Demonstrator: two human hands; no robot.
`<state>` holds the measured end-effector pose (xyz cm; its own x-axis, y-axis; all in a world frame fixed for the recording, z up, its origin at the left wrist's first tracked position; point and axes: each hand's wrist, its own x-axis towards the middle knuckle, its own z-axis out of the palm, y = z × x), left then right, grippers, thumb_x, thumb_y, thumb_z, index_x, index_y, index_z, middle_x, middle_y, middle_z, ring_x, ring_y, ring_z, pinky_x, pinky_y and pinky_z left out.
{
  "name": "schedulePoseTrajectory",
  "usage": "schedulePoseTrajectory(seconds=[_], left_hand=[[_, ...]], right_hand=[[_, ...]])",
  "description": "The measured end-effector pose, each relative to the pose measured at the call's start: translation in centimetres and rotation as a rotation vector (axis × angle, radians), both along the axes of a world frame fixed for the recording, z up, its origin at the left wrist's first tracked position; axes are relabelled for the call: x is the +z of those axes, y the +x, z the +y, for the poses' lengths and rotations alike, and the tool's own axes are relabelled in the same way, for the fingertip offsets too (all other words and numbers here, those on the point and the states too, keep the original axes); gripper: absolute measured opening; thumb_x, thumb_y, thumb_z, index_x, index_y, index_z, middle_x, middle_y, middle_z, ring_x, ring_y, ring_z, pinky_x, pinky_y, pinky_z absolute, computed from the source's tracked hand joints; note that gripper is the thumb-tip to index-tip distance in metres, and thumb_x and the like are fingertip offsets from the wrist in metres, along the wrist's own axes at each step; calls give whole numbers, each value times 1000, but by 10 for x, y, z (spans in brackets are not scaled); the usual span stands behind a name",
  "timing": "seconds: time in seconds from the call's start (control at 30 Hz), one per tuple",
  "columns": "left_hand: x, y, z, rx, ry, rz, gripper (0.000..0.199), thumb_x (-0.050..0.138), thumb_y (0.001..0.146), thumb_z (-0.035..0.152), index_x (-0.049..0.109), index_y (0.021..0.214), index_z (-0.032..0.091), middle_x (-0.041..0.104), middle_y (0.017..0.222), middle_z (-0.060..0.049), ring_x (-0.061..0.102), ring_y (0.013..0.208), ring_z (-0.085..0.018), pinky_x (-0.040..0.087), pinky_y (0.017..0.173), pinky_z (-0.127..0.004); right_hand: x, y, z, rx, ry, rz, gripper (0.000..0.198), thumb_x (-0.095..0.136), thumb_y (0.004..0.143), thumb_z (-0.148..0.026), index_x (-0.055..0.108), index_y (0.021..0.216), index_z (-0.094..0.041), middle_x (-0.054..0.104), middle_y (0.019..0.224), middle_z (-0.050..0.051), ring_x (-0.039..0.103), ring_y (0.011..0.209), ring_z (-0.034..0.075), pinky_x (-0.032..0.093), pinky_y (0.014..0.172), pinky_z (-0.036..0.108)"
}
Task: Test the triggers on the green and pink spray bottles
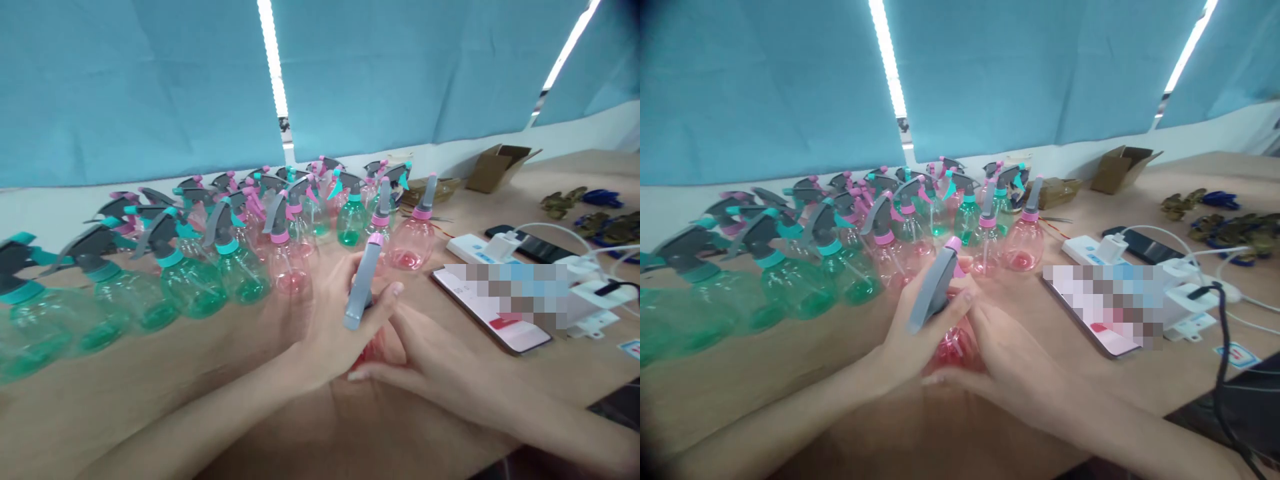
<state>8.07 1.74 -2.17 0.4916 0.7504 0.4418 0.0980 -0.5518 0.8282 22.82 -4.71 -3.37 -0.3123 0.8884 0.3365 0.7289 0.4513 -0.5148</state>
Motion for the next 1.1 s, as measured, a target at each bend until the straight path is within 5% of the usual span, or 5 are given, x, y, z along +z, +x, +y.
schedulePoseTrajectory(seconds=[0.2,0.33,0.67,0.9,1.1], left_hand=[[8,12,5,-60,22,93,46,64,87,38,50,126,18,61,111,-9,61,94,-23,49,92,-46],[6,-13,9,-88,101,230,80,75,74,34,34,142,22,49,140,-14,51,125,-32,39,109,-55],[-65,-111,-3,-31,271,729,52,56,90,29,37,139,26,44,148,-13,45,135,-34,45,106,-59],[-58,-100,-4,-61,321,946,51,52,93,32,48,140,11,44,151,-21,40,140,-38,42,107,-63],[-57,-90,4,-96,291,918,51,51,94,31,49,140,9,41,153,-21,36,143,-36,39,110,-60]], right_hand=[[1,5,-2,-7,-39,117,54,65,87,-47,45,133,-30,62,131,7,59,120,32,53,95,46],[4,16,-4,-9,-151,124,46,67,85,-50,52,123,-30,64,122,7,60,114,31,53,93,47],[-9,31,37,-96,-58,-56,46,59,87,-59,52,117,-24,55,126,12,56,113,32,50,92,49],[-3,20,92,-127,21,-114,48,55,88,-60,52,113,-18,64,100,11,62,88,30,51,71,43],[-2,15,124,-103,73,-143,44,58,89,-56,54,113,-20,65,108,12,61,97,32,50,79,44]])
